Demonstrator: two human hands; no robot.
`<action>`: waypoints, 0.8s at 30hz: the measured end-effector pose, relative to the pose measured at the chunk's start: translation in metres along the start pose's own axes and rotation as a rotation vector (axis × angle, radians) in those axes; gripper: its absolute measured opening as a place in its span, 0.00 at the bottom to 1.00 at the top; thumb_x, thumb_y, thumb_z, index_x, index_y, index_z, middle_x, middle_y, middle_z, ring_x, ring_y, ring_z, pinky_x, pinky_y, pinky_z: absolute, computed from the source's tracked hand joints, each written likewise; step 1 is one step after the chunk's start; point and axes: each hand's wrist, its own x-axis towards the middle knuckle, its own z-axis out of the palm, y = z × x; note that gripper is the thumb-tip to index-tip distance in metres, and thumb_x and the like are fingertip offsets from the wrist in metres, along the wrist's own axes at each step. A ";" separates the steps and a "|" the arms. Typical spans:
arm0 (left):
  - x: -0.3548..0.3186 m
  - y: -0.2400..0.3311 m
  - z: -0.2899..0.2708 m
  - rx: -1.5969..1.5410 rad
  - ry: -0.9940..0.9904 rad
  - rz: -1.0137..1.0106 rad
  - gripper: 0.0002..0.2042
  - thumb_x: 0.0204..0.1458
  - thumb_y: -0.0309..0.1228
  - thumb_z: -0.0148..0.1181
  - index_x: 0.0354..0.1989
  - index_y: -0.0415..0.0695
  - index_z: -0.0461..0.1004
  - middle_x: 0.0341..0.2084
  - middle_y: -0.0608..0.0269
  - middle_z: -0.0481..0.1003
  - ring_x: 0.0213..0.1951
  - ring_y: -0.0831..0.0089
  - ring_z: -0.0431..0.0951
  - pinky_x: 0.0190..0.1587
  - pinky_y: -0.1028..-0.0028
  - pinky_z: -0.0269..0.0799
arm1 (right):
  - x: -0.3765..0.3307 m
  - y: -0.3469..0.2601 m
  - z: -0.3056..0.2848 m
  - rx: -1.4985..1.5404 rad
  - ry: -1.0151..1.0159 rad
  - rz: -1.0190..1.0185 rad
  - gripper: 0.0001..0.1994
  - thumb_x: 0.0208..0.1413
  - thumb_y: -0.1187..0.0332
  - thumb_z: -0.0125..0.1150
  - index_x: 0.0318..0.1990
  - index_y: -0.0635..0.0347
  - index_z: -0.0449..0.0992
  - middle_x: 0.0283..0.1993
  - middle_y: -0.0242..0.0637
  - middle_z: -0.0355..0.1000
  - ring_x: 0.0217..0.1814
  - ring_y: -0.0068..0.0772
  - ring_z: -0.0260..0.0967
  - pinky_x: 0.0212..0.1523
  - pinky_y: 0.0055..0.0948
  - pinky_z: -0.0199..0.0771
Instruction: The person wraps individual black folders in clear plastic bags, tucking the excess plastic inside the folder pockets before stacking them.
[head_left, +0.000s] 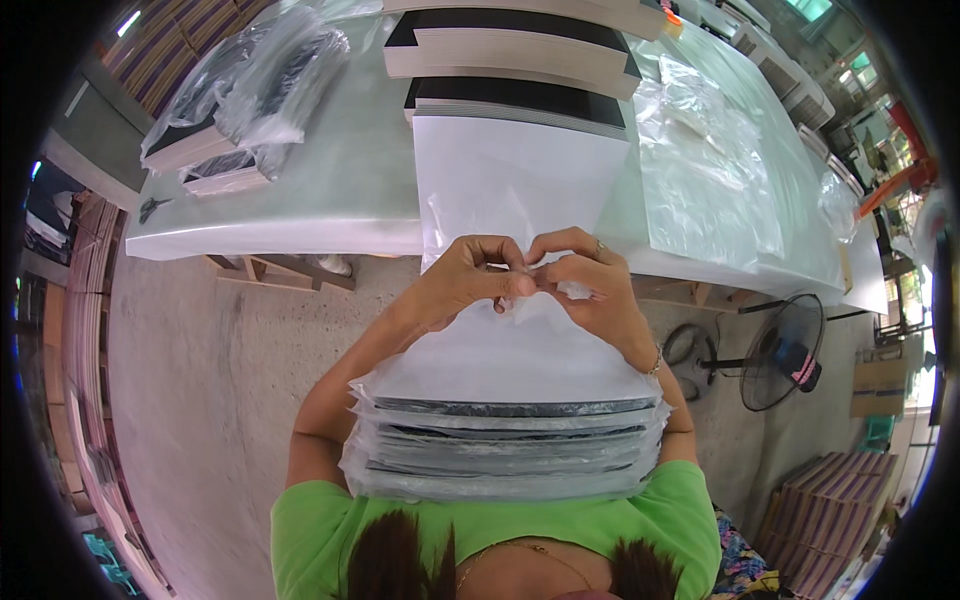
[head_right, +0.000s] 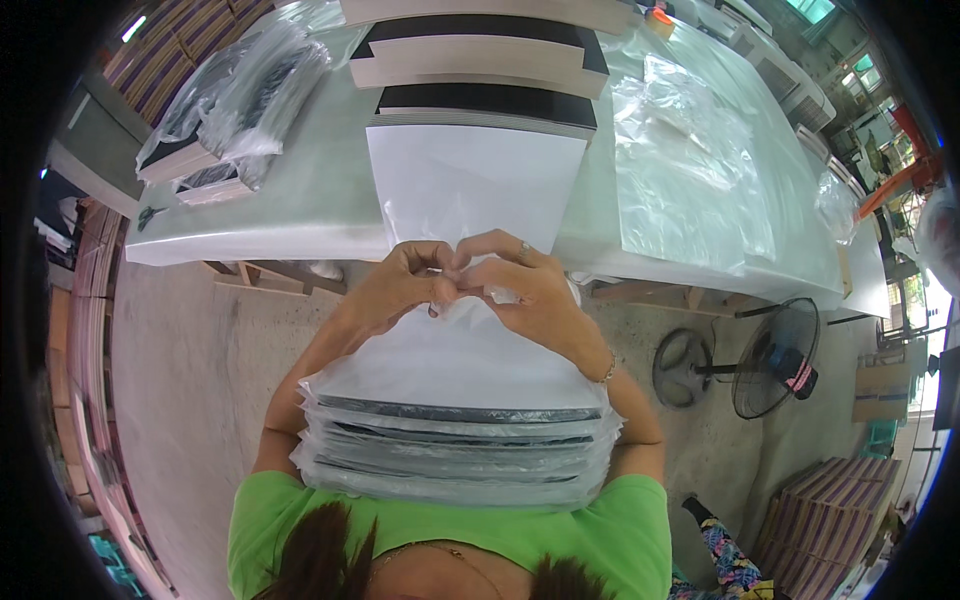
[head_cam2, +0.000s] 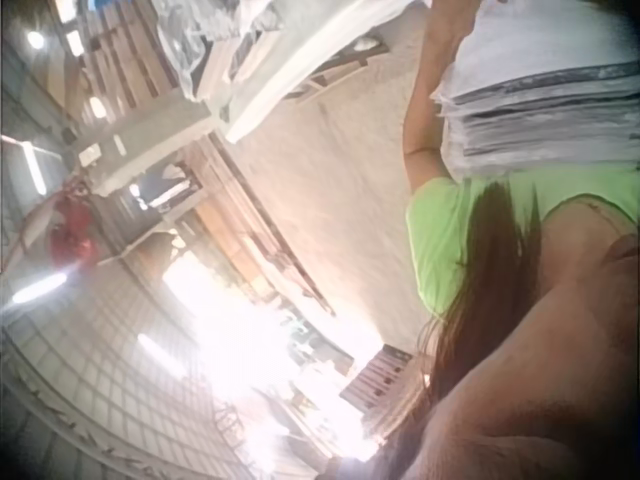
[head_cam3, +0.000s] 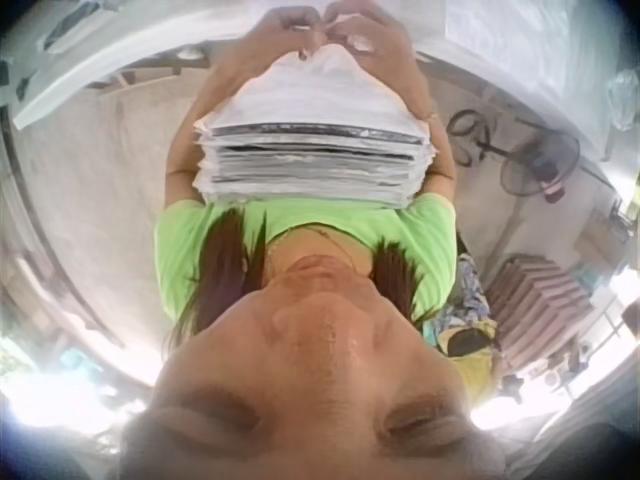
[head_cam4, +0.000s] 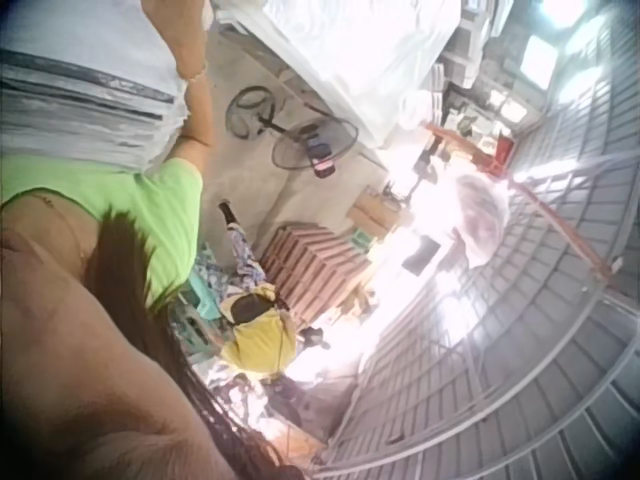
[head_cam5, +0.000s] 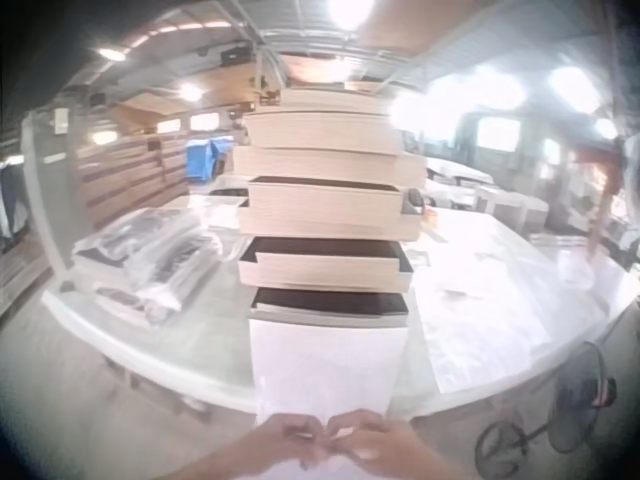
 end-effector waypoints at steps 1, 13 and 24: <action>0.000 -0.001 0.000 -0.027 0.007 -0.015 0.09 0.42 0.32 0.66 0.24 0.43 0.71 0.19 0.69 0.70 0.22 0.82 0.68 0.25 0.81 0.64 | 0.000 0.002 0.001 0.053 0.003 -0.007 0.12 0.33 0.82 0.65 0.28 0.62 0.71 0.36 0.38 0.70 0.35 0.30 0.70 0.33 0.24 0.72; -0.010 -0.010 -0.072 0.447 0.722 0.424 0.10 0.47 0.34 0.60 0.35 0.43 0.70 0.31 0.68 0.69 0.33 0.79 0.69 0.34 0.81 0.64 | -0.037 0.030 -0.036 0.446 0.273 0.438 0.04 0.56 0.71 0.51 0.34 0.60 0.64 0.21 0.29 0.64 0.13 0.09 0.51 0.11 0.12 0.49; 0.022 0.000 -0.017 0.801 0.162 0.464 0.11 0.49 0.32 0.55 0.39 0.41 0.70 0.35 0.61 0.72 0.40 0.67 0.72 0.43 0.71 0.66 | -0.005 -0.003 -0.026 0.632 -0.176 0.950 0.10 0.52 0.64 0.58 0.39 0.55 0.67 0.14 0.22 0.60 0.11 0.09 0.49 0.11 0.12 0.45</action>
